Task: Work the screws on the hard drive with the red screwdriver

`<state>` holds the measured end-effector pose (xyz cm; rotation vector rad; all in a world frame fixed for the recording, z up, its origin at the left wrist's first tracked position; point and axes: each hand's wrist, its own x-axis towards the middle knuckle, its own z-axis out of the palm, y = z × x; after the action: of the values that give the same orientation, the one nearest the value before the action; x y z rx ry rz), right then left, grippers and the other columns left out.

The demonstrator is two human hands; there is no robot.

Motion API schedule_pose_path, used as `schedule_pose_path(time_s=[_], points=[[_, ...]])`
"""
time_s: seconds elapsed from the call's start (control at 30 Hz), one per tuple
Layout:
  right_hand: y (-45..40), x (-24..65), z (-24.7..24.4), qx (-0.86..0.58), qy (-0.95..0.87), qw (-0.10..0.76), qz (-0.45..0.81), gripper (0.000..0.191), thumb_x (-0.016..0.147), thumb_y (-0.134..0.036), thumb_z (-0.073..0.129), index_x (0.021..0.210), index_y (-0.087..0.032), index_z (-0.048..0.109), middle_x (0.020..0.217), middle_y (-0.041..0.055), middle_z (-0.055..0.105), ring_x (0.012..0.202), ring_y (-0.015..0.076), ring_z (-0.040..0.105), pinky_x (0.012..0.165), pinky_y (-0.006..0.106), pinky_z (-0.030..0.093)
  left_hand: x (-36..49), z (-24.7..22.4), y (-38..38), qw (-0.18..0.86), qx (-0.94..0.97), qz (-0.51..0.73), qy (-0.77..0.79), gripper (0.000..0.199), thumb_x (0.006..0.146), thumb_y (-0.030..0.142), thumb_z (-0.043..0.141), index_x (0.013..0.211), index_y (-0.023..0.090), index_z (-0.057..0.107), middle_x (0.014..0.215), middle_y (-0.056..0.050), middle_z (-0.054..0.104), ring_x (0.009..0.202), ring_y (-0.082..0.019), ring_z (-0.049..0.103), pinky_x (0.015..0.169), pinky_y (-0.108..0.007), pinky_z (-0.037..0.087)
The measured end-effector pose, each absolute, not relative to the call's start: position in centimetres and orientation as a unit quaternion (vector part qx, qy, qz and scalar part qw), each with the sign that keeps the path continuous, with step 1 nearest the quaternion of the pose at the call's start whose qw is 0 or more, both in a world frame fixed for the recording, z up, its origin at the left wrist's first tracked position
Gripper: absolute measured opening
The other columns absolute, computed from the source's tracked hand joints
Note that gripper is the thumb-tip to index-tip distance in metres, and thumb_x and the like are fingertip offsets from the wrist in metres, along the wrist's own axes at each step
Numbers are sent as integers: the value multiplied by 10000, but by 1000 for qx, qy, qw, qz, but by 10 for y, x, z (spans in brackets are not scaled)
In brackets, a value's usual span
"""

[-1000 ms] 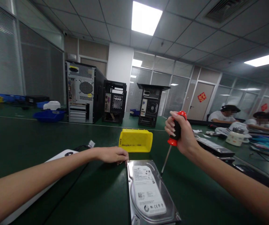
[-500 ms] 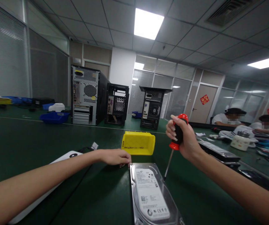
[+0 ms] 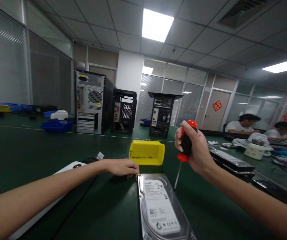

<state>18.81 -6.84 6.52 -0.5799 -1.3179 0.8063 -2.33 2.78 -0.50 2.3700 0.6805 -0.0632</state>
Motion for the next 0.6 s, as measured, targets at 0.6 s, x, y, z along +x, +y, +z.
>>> schedule_pose_path(time_s=[0.6], points=[[-61,192,62,-245,-559,679,408,257,784,-439,525,776,-182,526,681,-7,520,474,51,446,378,159,346,-21,-4,27,339,904,-27,258,227,886,269,343,895,154,539,742,5,453,702,-117,445,648,-214,363]])
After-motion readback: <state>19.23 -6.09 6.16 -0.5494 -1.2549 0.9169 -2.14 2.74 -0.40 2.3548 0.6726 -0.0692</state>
